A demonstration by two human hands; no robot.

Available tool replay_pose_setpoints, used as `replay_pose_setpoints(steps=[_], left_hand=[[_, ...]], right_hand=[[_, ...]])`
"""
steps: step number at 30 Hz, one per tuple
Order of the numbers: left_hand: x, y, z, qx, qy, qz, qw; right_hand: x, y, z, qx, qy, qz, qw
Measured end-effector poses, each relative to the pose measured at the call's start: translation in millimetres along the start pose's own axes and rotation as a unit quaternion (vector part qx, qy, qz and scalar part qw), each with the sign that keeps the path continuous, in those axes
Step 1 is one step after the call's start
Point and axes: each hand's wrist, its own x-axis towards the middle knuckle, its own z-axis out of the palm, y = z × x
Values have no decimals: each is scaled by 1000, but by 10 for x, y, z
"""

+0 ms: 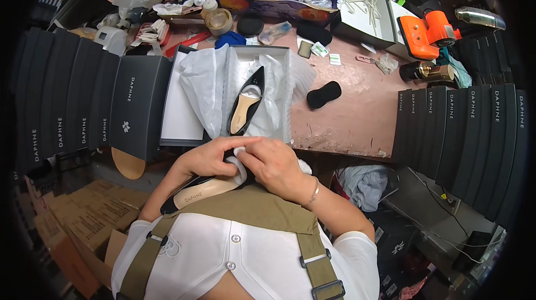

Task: Inspecting shoes for quality and packaging them into boxes for shipment.

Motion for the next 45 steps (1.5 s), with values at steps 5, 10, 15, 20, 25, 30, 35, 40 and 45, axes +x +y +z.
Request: replay_pose_setpoints(steps=[5,10,15,20,25,30,35,40,45], left_hand=[[-4,89,12,-28,4,-40,999],[5,124,76,-12,11,-63,998],[24,72,105,51,63,-26,996],[8,-33,102,-12,79,-31,996],[-24,22,80,-18,74,-68,995],[-17,166,25,49,70,-73,994],[-81,232,-18,31,92,-49,994],[-137,223,-60,26,108,-45,993],[-222,182,-99,14,131,-46,990]], right_hand=[[-264,-39,-105,-2,-13,-2,1000],[-107,16,25,5,34,6,999],[-94,125,-83,-69,42,35,996],[-41,-61,-24,-15,20,31,999],[61,194,-50,-100,34,78,991],[86,71,-43,-67,10,57,996],[168,326,-368,33,48,170,984],[5,577,-271,338,145,257,894],[164,795,-107,571,143,287,756]])
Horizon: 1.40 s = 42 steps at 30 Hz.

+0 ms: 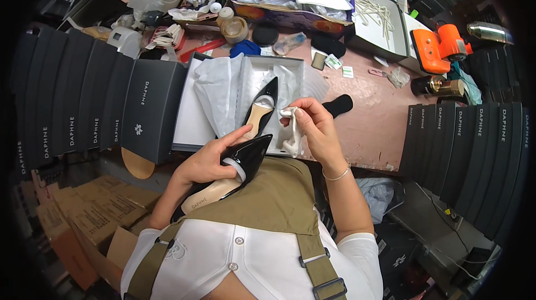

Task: Inspecting shoes for quality and packaging them into boxes for shipment.

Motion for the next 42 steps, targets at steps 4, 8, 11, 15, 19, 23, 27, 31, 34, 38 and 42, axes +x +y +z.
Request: replay_pose_setpoints(steps=[4,8,11,15,19,23,27,31,34,38,42], left_hand=[[-74,-150,-48,-30,49,32,998],[-170,-254,-119,-61,88,27,994],[-223,-393,-157,-108,121,25,986],[-255,-454,-210,-108,159,21,981],[-271,-544,-253,-128,178,4,976],[-212,-642,-290,-133,183,14,974],[-125,-645,-313,-132,173,22,976],[-126,-549,-348,-92,157,10,983],[-187,-456,-381,-71,159,0,985],[-150,-606,-302,-99,168,26,980],[-107,-569,-285,-76,149,15,986]], right_hand=[[499,-74,200,-65,22,-20,997],[1385,-48,338,-282,8,-174,944],[2129,66,461,-362,14,-250,898],[2933,330,525,-459,-17,-330,825],[3325,570,473,-582,-19,-360,729],[3308,692,496,-588,-21,-368,720],[3230,930,445,-587,-8,-384,713],[3370,939,465,-543,-21,-303,783],[3270,832,287,-482,64,-346,803],[2942,627,-230,-153,297,-249,909],[3006,778,-336,-144,280,-270,910]])
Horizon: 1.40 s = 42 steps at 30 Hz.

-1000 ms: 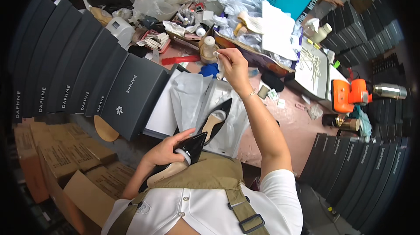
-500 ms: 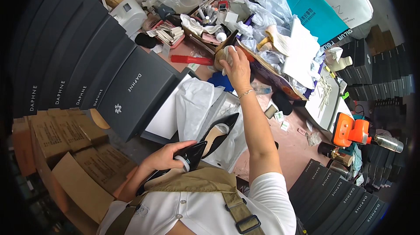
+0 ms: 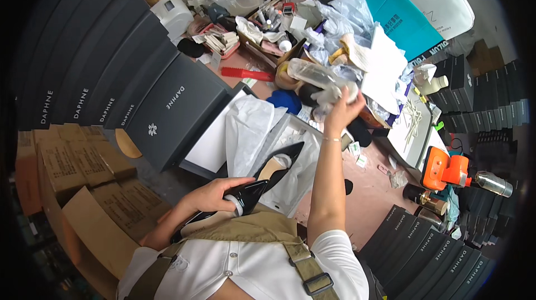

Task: Inspecting shoes for quality and packaging them into boxes for shipment.

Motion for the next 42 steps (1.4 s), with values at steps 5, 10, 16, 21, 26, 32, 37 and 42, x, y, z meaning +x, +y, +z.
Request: replay_pose_setpoints(steps=[5,10,16,21,26,32,37,42], left_hand=[[-86,178,-1,46,16,-20,999],[-206,166,75,80,58,12,995],[-232,280,110,96,39,27,994],[-180,292,110,78,15,8,997],[85,368,289,128,-70,41,988],[256,501,489,185,-162,69,967],[335,489,586,185,-216,54,957],[345,462,627,222,-217,86,947]], right_hand=[[-184,-224,694,-254,-266,-257,894],[-170,-222,906,-336,-332,-303,828],[-30,-708,425,-320,-354,-211,854],[-924,-1842,-960,-237,-495,110,829],[-2079,-2489,-1307,-219,-444,-51,867],[-2402,-2489,-1412,-353,-360,-214,837],[-2511,-2515,-1485,-395,-279,-184,856],[-2482,-2488,-1526,-455,-247,-142,844]])
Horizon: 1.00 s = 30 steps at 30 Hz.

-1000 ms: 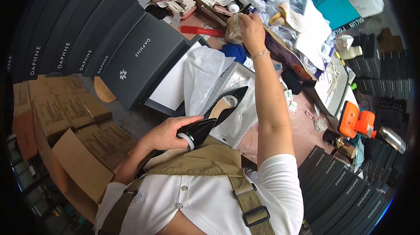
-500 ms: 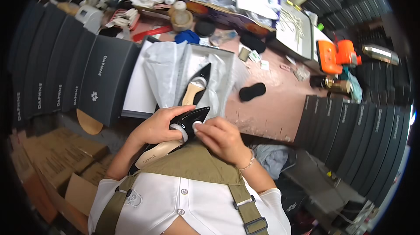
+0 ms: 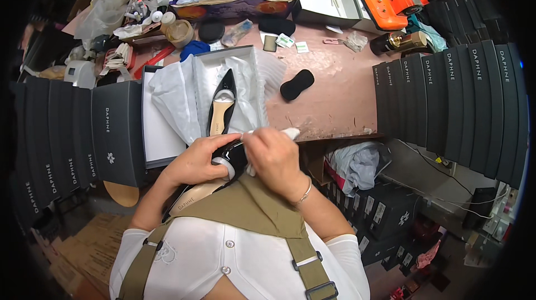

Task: Inspecting shoes for quality and packaging them into boxes for shipment.

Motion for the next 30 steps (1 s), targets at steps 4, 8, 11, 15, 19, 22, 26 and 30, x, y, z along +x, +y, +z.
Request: replay_pose_setpoints(steps=[4,8,11,15,19,22,26,30], left_hand=[[8,5,-30,31,-1,26,999],[-55,10,-40,45,-18,-26,998],[-64,90,-74,16,-40,-57,997],[-70,107,-85,19,-19,-47,999],[-124,95,-146,-53,-9,-60,997],[-144,-76,-156,-159,-23,-91,983],[-233,-281,-238,-343,14,-106,933],[-285,-341,-321,-402,64,-87,909]], right_hand=[[37,-230,-60,98,-51,-49,993],[103,-58,-23,-3,-47,31,998],[135,-177,-126,65,-83,8,994],[214,-169,-89,7,-122,-10,992],[198,181,-215,-25,-2,62,998],[230,200,-338,95,-4,115,989],[225,259,-277,105,19,113,988],[184,138,-149,179,5,105,978]])
